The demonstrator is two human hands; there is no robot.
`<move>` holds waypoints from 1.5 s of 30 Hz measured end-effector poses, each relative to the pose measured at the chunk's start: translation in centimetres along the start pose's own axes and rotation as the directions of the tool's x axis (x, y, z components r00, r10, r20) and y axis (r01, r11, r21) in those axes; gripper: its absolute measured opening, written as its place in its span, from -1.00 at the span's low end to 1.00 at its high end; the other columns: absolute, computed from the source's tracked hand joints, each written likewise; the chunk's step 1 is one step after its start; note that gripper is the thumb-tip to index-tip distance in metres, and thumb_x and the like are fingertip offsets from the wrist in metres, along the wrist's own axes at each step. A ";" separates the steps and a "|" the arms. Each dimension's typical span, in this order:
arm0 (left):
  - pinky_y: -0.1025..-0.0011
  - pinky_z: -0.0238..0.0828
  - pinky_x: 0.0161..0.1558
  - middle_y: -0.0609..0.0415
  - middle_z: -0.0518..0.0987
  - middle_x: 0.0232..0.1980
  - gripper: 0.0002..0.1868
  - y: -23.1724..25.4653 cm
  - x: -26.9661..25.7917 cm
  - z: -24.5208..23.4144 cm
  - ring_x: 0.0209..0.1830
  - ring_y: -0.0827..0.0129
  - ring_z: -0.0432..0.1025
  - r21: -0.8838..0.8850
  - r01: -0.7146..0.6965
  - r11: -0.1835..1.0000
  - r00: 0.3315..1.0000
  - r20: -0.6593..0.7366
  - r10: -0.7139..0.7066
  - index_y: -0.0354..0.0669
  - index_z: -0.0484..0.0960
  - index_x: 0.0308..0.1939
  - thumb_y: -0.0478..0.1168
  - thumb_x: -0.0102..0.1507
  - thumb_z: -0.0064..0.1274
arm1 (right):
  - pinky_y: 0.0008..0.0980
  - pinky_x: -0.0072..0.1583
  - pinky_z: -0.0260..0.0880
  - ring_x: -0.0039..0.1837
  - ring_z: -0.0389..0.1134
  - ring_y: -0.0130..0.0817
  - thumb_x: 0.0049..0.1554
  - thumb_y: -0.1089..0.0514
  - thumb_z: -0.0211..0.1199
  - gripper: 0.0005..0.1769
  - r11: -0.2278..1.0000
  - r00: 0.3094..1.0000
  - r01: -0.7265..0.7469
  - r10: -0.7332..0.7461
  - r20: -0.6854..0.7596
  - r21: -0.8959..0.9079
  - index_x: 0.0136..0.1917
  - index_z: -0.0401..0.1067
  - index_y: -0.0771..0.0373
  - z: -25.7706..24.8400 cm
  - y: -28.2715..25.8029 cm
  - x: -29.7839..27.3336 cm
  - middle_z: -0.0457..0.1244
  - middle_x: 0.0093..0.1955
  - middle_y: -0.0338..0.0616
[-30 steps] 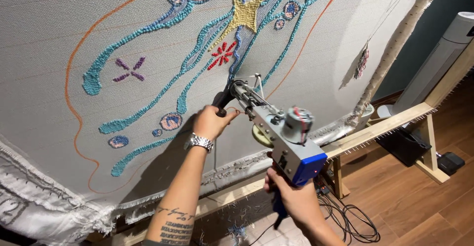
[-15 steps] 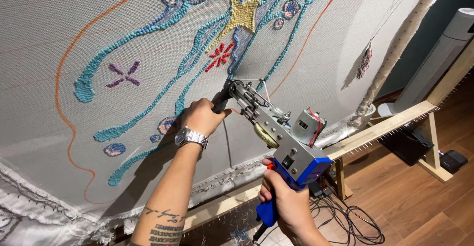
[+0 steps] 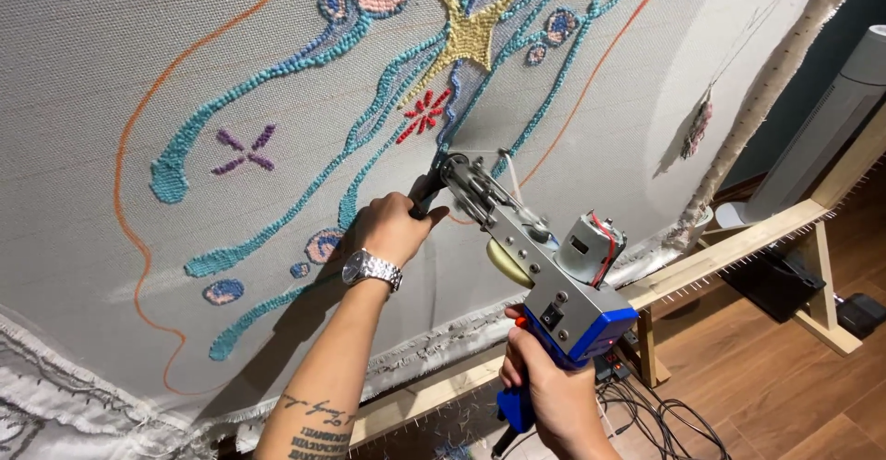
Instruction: Using a tufting gun and scissors to work on a rug attached to a large vertical frame.
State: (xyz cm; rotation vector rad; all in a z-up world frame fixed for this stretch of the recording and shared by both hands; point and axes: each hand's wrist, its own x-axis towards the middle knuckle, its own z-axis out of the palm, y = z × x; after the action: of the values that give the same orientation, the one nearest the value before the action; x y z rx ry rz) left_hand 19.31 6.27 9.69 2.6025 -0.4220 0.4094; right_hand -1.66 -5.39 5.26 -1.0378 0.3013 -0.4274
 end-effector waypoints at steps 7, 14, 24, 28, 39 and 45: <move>0.41 0.20 -0.65 0.08 0.40 -0.78 -0.36 -0.4 0.3 1.6 -0.84 0.28 0.25 -0.021 -0.025 0.999 0.998 -0.058 0.024 -0.20 0.49 -0.72 0.32 0.07 0.03 | -0.36 -0.43 0.12 -0.51 0.09 -0.30 -0.03 0.43 0.12 -0.89 0.997 0.998 0.055 -0.057 -0.027 -0.057 -0.17 0.36 0.51 -1.8 1.7 1.8 0.11 -0.54 -0.01; 0.26 0.22 -0.61 -0.08 0.43 -0.74 -0.30 -0.5 0.3 3.1 -0.81 0.09 0.26 -0.054 -0.038 0.998 0.986 -0.163 0.029 -0.27 0.47 -0.76 0.36 0.02 0.03 | -0.42 -0.44 0.22 -0.51 0.20 -0.32 -0.09 0.39 0.19 -0.82 0.956 0.986 0.163 -0.168 0.000 -0.242 -0.16 0.43 0.50 -3.8 2.4 3.0 0.22 -0.53 -0.01; 0.26 0.24 -0.64 -0.09 0.46 -0.72 -0.36 0.1 0.9 3.3 -0.81 0.09 0.29 -0.163 -0.041 0.986 0.980 -0.199 0.007 -0.28 0.52 -0.68 0.30 0.04 0.03 | -0.43 -0.36 0.45 -0.40 0.43 -0.30 -0.14 0.23 0.23 -0.77 0.750 0.995 0.061 -0.096 -0.017 -0.659 -0.18 0.49 0.37 -5.2 1.4 4.8 0.39 -0.40 -0.03; 0.34 0.21 -0.64 0.02 0.43 -0.77 -0.40 0.7 0.9 3.8 -0.84 0.23 0.26 -0.276 -0.002 0.961 0.991 -0.128 -0.034 -0.21 0.53 -0.72 0.27 0.06 0.01 | -0.49 -0.21 0.48 -0.24 0.48 -0.40 -0.20 0.21 0.28 -0.67 0.611 0.979 0.166 -0.197 0.055 -0.774 -0.10 0.51 0.25 -6.8 1.8 5.7 0.43 -0.21 -0.15; 0.30 0.41 -0.37 -0.14 0.53 -0.55 -0.42 1.3 0.8 3.3 -0.34 -0.01 0.50 -0.401 0.189 0.897 0.980 0.017 -0.199 -0.22 0.54 -0.63 0.28 0.00 0.06 | -0.46 -0.18 0.44 -0.21 0.45 -0.38 -0.18 0.23 0.24 -0.66 0.618 0.983 0.163 -0.165 0.076 -0.769 -0.07 0.49 0.24 -5.8 -0.5 5.8 0.41 -0.20 -0.14; 0.39 0.25 -0.56 0.00 0.43 -0.69 -0.40 1.1 1.5 4.9 -0.63 0.20 0.31 -0.414 0.074 0.907 0.985 -0.114 -0.133 -0.17 0.43 -0.75 0.28 0.03 0.04 | -0.47 -0.37 0.33 -0.40 0.38 -0.36 -0.14 0.29 0.21 -0.74 0.638 0.966 0.245 -0.228 0.124 -0.731 -0.11 0.46 0.31 -5.0 -2.2 5.9 0.38 -0.37 -0.08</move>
State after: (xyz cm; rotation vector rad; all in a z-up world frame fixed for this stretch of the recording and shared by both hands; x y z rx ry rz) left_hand 21.36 2.64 6.54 2.1622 -0.2827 0.4140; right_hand 0.89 -12.99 4.56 -1.9143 0.3292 -0.5466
